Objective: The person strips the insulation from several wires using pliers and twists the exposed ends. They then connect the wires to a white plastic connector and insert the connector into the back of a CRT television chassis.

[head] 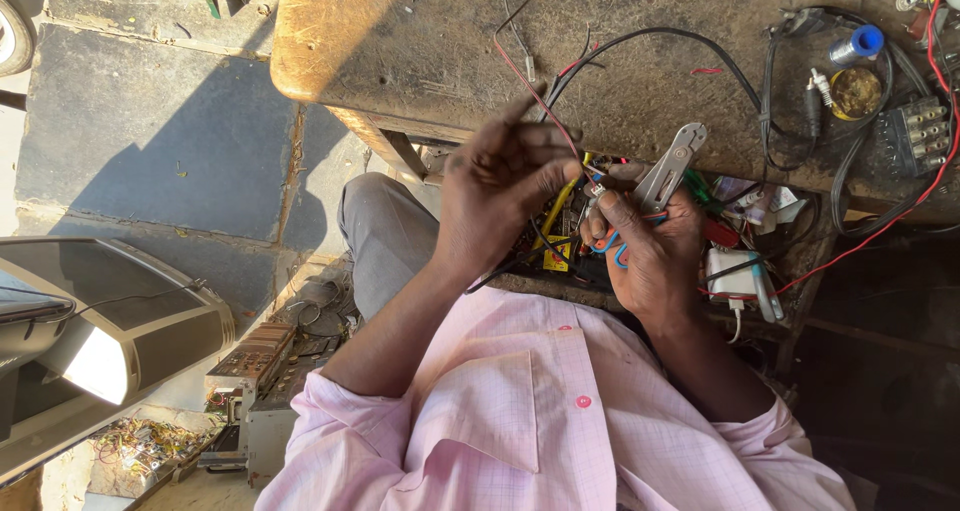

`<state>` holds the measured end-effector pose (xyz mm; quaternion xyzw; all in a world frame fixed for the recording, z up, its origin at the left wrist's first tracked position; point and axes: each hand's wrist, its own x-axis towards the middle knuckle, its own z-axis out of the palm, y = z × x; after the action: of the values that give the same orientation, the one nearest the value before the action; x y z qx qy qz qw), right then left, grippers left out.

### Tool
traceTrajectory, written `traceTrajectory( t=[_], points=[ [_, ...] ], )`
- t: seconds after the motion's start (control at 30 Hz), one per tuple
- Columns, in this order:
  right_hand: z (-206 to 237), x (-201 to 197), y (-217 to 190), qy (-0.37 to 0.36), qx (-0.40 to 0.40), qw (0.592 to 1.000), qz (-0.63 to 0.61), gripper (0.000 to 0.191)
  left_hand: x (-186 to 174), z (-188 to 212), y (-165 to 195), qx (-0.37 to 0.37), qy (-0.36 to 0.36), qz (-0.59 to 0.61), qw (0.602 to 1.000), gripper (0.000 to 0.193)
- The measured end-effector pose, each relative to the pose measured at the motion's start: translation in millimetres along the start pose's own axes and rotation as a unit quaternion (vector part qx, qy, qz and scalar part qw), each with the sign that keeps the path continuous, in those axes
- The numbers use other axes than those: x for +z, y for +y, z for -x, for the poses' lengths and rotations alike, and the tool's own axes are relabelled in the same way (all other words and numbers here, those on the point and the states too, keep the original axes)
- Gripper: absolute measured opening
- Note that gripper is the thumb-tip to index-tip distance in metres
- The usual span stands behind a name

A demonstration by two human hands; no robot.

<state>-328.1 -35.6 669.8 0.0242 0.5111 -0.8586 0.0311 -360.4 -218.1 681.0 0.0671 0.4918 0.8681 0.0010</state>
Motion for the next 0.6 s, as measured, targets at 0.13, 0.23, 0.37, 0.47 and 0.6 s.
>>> traceTrajectory(
  t=[0.13, 0.23, 0.37, 0.47, 0.6],
  points=[
    [-2, 5, 9, -0.009, 0.023, 1.000, 0.012, 0.021, -2, 12, -9, -0.035, -0.041, -0.016, 0.998, 0.066],
    [1, 12, 11, -0.026, 0.051, 0.998, 0.040, 0.022, -7, 14, -7, -0.045, -0.036, 0.002, 0.998, 0.059],
    [1, 15, -8, -0.013, 0.178, 0.984, 0.030, 0.027, -16, 16, 9, -0.014, -0.009, -0.089, 0.996, 0.064],
    [-1, 8, -25, -0.034, 0.215, 0.976, 0.014, 0.036, -26, 16, 28, 0.011, -0.012, -0.097, 0.995, 0.069],
    [4, -17, -35, -0.016, 0.155, 0.988, -0.005, 0.031, -46, 15, 52, 0.017, -0.050, -0.147, 0.988, 0.057]
  ],
)
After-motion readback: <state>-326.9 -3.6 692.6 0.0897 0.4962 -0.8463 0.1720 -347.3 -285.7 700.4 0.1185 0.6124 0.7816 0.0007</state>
